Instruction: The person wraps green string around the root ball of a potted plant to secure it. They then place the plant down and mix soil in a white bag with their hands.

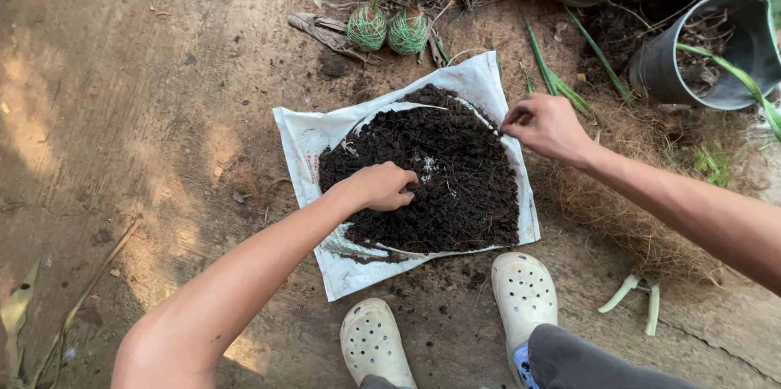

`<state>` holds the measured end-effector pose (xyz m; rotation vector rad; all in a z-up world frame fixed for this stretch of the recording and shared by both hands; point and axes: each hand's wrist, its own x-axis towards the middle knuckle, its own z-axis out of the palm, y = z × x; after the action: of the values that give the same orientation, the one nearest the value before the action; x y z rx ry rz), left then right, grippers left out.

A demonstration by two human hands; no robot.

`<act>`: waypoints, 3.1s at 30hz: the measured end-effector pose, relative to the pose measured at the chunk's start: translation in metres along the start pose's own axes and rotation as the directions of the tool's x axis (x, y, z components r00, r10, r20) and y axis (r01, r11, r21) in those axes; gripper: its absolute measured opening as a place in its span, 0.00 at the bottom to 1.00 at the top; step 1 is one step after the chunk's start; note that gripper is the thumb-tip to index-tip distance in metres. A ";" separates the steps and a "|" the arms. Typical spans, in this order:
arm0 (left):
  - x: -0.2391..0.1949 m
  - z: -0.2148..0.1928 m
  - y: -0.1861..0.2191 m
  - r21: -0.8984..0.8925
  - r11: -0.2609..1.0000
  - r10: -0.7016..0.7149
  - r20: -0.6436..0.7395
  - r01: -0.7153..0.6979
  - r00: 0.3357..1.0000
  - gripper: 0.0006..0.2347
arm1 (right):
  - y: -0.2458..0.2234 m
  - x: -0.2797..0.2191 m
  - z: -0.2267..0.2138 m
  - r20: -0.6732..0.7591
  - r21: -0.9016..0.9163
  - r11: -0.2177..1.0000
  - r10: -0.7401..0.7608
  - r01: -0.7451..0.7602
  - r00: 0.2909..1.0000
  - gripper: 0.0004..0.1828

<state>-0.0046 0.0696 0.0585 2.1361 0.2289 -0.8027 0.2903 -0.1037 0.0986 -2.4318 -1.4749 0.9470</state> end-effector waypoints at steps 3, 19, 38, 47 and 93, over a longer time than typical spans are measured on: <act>0.007 0.007 -0.006 -0.013 1.000 0.003 0.001 -0.003 1.000 0.17 | -0.001 0.001 0.013 0.107 -0.084 0.996 0.047 -0.038 0.993 0.08; 0.017 0.029 0.011 -0.116 0.992 0.040 -0.032 -0.044 0.999 0.15 | -0.033 -0.009 0.121 0.130 -0.061 0.875 -0.470 0.480 0.873 0.17; 0.003 0.057 0.021 0.288 0.904 0.368 -0.156 -0.315 0.916 0.15 | 0.011 -0.016 0.034 0.293 -0.010 0.999 -0.041 0.046 0.955 0.14; -0.032 0.113 0.025 0.713 0.649 0.428 -0.053 -0.266 0.902 0.12 | 0.021 -0.046 0.111 0.280 -0.345 0.803 -0.406 0.486 0.870 0.13; -0.020 0.118 0.030 0.551 0.797 0.363 -0.106 -0.249 0.926 0.04 | -0.020 -0.097 0.085 0.403 -0.120 0.714 -0.599 0.689 0.691 0.12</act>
<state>-0.0627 -0.0365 0.0358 2.6889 -0.2719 -0.4782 0.1946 -0.1915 0.0827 -1.6432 -2.4935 1.0586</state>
